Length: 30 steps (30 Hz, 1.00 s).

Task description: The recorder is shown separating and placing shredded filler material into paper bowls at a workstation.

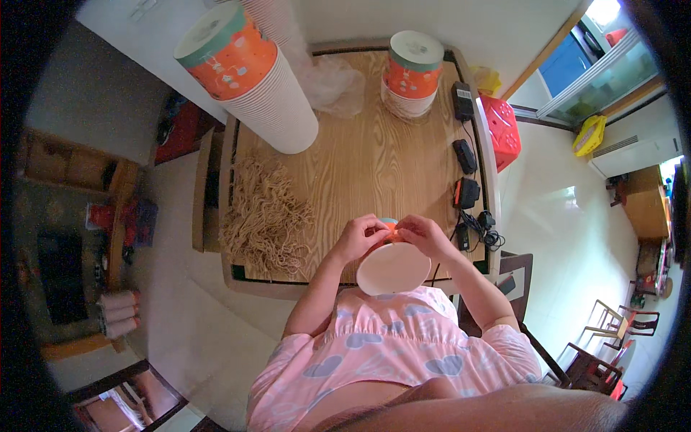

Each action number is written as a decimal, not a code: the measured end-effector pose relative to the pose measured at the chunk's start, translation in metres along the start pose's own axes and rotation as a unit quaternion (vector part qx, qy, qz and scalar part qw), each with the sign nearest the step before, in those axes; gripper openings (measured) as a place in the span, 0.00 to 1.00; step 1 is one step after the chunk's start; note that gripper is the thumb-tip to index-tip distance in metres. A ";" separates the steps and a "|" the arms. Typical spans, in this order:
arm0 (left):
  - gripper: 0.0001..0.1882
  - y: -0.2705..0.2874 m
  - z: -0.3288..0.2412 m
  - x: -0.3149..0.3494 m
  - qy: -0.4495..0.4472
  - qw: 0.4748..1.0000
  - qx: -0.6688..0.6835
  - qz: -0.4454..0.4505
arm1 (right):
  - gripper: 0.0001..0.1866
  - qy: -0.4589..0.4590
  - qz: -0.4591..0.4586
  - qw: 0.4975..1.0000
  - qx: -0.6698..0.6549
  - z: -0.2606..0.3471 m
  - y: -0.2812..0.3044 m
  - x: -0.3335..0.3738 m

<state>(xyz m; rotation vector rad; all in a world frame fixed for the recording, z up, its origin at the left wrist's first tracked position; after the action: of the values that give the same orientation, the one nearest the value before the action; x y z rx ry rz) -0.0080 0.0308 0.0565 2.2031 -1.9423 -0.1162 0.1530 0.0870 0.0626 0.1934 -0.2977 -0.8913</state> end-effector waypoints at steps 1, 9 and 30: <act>0.03 -0.001 0.000 0.001 0.006 1.000 0.010 -0.012 | 0.09 -0.081 0.034 0.994 -0.068 -0.006 -0.001 -0.006; 0.04 0.001 0.000 0.003 -0.015 0.998 -0.007 -0.060 | 0.10 -0.177 0.182 0.962 -0.096 -0.004 -0.005 -0.027; 0.04 0.001 0.008 0.008 0.026 0.994 0.079 -0.076 | 0.08 -0.157 0.198 0.967 -0.039 -0.005 -0.014 -0.036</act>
<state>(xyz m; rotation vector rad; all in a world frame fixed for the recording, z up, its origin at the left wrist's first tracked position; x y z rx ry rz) -0.0095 0.0215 0.0499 2.4282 -1.8135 0.0750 0.1229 0.1063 0.0478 -0.0825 -0.5743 -0.5317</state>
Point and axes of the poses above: each hand's wrist, its own x-axis away from the middle knuckle, its own y-axis out of the back of the hand, z = x × y, the point moved 3 cm from there along -x, towards the middle knuckle, and after that the axes turned 10 degrees about -z, right-handed, at the moved point
